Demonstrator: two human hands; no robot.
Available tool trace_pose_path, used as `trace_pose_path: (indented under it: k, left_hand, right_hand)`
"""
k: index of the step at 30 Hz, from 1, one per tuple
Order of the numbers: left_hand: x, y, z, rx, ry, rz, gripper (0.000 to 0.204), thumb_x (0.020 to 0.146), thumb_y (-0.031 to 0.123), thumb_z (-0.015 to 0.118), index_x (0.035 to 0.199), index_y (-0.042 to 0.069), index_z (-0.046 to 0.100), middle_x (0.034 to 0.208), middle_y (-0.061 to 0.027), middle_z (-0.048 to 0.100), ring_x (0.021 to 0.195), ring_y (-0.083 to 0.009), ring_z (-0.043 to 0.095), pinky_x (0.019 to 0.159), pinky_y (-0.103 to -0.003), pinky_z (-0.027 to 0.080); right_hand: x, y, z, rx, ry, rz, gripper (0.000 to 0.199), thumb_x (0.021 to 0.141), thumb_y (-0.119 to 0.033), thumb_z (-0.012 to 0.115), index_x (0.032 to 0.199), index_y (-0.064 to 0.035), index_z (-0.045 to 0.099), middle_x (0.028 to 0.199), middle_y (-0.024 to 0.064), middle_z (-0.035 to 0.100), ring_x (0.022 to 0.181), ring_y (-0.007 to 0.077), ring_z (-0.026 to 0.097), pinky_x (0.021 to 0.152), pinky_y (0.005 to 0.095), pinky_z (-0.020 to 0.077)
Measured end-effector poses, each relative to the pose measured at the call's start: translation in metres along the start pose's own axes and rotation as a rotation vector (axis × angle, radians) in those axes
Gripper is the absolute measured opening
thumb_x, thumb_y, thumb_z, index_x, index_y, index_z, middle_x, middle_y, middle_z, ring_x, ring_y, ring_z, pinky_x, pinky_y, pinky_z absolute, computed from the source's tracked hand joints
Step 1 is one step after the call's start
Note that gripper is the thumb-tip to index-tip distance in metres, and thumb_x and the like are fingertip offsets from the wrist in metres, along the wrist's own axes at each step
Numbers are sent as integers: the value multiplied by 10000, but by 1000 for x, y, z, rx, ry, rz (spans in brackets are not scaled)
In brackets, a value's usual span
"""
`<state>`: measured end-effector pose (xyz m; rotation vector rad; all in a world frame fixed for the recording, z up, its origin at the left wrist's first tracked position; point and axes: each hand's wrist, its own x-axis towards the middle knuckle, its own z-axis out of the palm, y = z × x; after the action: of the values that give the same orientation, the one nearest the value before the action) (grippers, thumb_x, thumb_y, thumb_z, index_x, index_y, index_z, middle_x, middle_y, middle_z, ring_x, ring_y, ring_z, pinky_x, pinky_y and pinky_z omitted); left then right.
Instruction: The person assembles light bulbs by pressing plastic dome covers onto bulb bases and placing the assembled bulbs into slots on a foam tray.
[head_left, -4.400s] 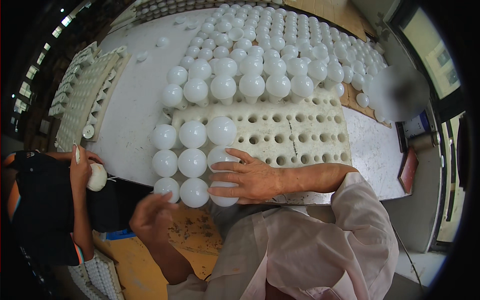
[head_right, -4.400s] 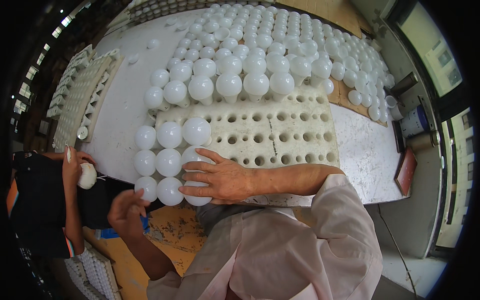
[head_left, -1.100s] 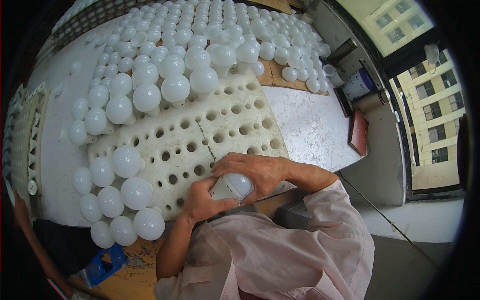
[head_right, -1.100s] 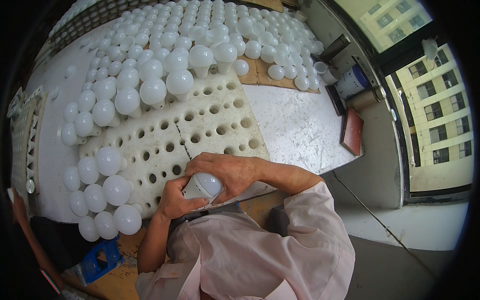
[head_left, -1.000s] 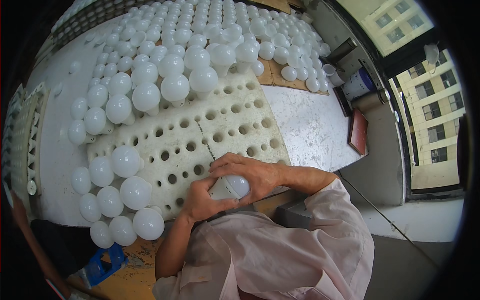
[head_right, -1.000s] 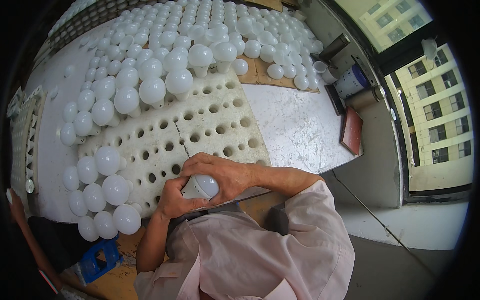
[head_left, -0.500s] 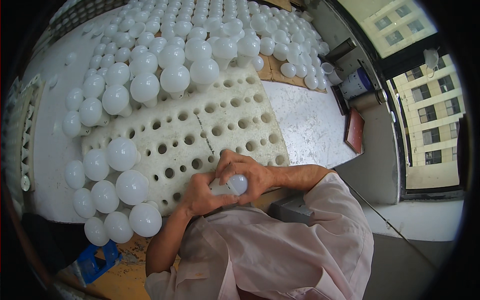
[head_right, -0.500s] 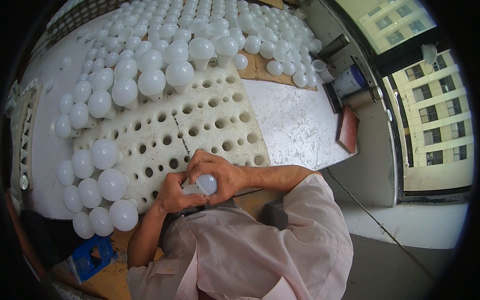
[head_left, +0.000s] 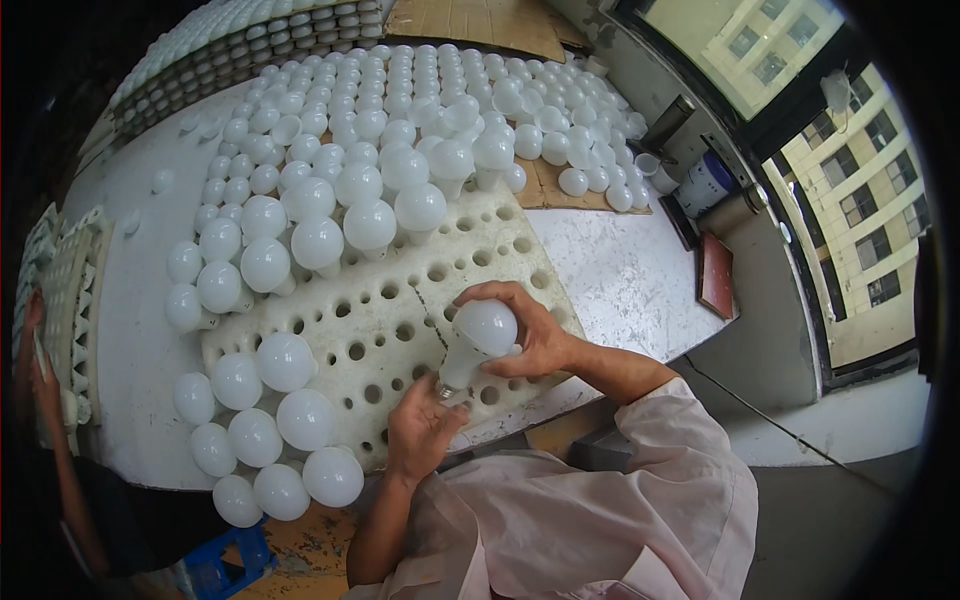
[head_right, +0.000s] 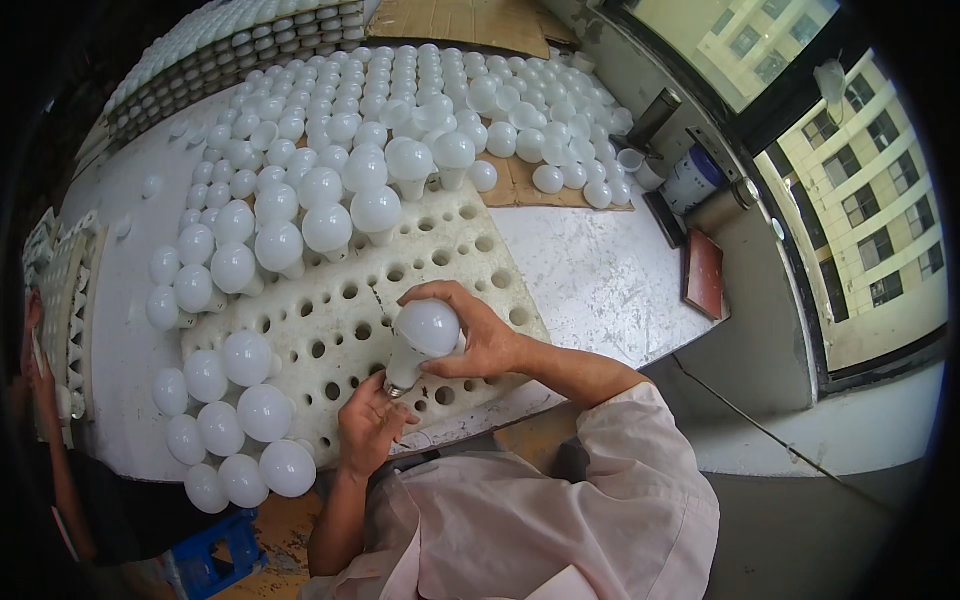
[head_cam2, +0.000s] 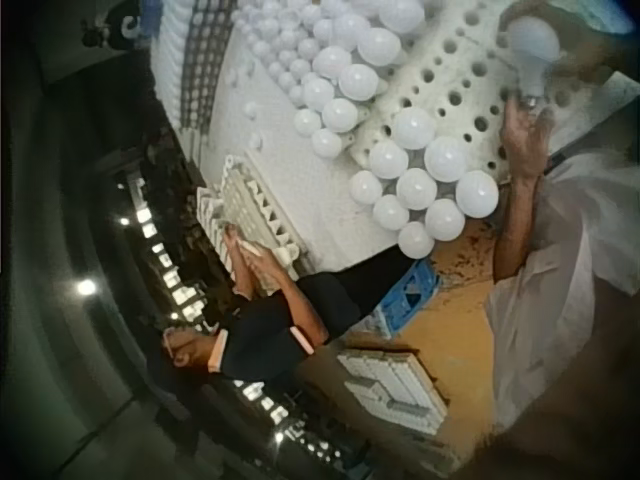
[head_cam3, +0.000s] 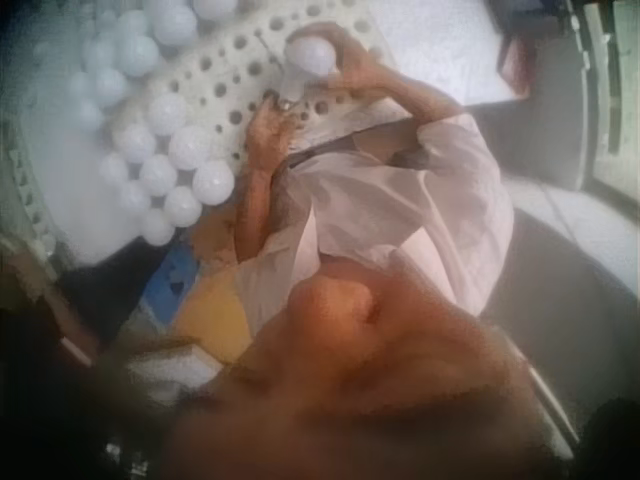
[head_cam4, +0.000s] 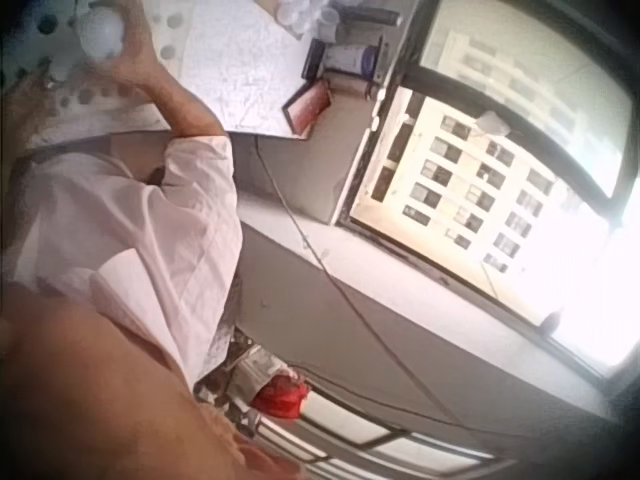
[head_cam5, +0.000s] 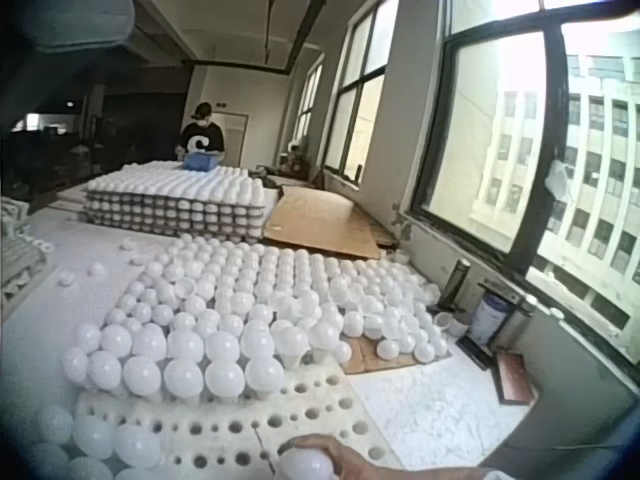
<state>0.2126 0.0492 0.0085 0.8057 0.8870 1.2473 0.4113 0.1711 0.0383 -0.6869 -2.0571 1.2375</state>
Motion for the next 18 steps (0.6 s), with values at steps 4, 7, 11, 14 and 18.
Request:
trace_pose_path:
  k: [4, 7, 11, 14, 18]
  left_hand:
    - [-34, -1, -13, 903, 65, 384, 551, 716, 96, 776, 1188, -78, 552, 1046, -205, 650, 812, -272, 673, 673, -317, 525]
    - [-37, -6, -19, 1131, 72, 634, 628, 604, 60, 810, 1174, -53, 573, 1075, -227, 645, 909, -352, 655, 775, -393, 526]
    - [-41, -12, -29, 1146, 15, 687, 635, 590, 55, 814, 1167, -50, 571, 1110, -226, 638, 992, -373, 632, 840, -425, 513]
    - [-49, -13, -34, 1433, -37, 656, 613, 633, 112, 804, 1178, -30, 563, 1234, -219, 583, 1157, -368, 556, 907, -460, 457]
    - [-55, -18, -42, 1732, -55, 608, 525, 706, 113, 754, 1185, 2, 572, 1275, -213, 558, 1192, -369, 530, 932, -472, 420]
  right_hand:
    - [43, 10, -54, -301, 422, -60, 717, 699, -96, 745, 1321, -75, 389, 1205, 121, 498, 1123, 241, 529, 945, 392, 450]
    - [74, 40, -79, -612, 470, -135, 742, 696, -121, 764, 1345, -90, 405, 1271, 187, 454, 1184, 339, 472, 1004, 433, 408]
    - [94, 56, -74, -600, 323, -24, 831, 702, -159, 776, 1414, -120, 350, 1320, 210, 423, 1226, 377, 422, 1040, 447, 380]
    - [86, 48, -61, -598, 318, -35, 862, 742, -188, 759, 1461, -131, 287, 1359, 214, 397, 1245, 372, 420, 1049, 452, 383]
    - [46, 72, -86, -418, 597, 114, 785, 783, -234, 736, 1439, -85, 329, 1325, 197, 466, 1176, 324, 511, 976, 430, 452]
